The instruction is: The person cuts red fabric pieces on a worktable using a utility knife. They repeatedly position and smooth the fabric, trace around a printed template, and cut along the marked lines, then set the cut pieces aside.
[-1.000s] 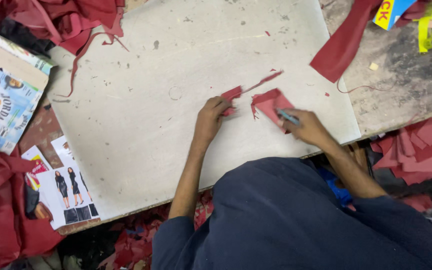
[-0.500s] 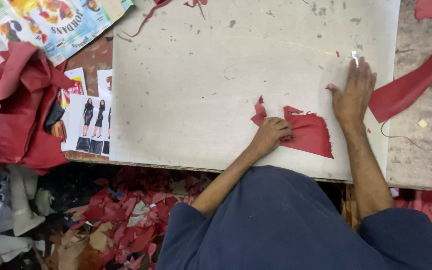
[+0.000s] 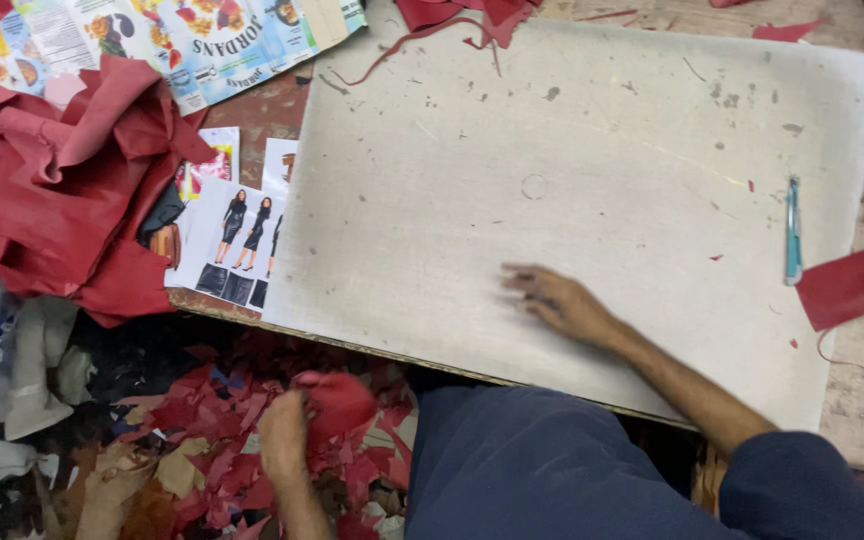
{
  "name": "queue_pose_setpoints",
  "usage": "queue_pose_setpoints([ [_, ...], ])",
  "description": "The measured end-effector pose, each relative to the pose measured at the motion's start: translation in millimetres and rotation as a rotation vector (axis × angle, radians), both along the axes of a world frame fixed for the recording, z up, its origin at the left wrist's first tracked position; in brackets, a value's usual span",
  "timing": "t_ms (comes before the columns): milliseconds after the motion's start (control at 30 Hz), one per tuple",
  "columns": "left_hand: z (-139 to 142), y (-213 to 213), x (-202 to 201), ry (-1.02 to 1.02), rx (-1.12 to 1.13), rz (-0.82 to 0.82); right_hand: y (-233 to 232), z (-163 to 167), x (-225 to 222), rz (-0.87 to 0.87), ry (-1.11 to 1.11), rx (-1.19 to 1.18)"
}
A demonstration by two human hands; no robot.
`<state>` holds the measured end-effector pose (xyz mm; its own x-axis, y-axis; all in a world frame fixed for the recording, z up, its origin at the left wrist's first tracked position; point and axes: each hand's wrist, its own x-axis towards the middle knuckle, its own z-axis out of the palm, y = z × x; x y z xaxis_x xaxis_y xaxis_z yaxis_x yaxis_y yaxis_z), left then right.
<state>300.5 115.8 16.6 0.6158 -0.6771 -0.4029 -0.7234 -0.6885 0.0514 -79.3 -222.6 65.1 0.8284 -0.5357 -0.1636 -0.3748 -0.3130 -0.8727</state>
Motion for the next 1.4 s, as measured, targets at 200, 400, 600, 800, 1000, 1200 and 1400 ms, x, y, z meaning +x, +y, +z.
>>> queue_pose_setpoints([
  [200, -3.5, 32.1, 65.0, -0.199, 0.055, 0.319, -171.2, 22.0, 116.4, -0.217, -0.037, -0.724],
  [400, 2.1, -79.1, 88.8, -0.362, -0.692, 0.142, -320.3, 40.6, 240.7, -0.381, -0.104, -0.963],
  [600, 21.1, -167.1, 102.7, -0.085, -0.935, -0.055, -448.8, 81.7, 354.7, -0.508, 0.058, -0.973],
  [800, 14.0, -198.4, 144.8, -0.019, -1.016, 0.044, -500.9, 98.6, 408.9, -0.507, 0.408, -1.002],
  [1000, 33.7, -248.4, 161.3, -0.030, -1.170, -0.043, -324.6, 68.4, 396.5, 0.065, 0.337, -1.339],
  [1200, 112.1, -284.5, 93.3, 0.418, -1.033, -0.740, -82.9, 88.0, 279.7, 0.646, 0.244, -0.892],
  [1400, 167.3, -246.6, 29.5, 0.924, -0.341, -0.938, 21.9, 158.7, 172.9, 0.274, 0.440, -0.346],
])
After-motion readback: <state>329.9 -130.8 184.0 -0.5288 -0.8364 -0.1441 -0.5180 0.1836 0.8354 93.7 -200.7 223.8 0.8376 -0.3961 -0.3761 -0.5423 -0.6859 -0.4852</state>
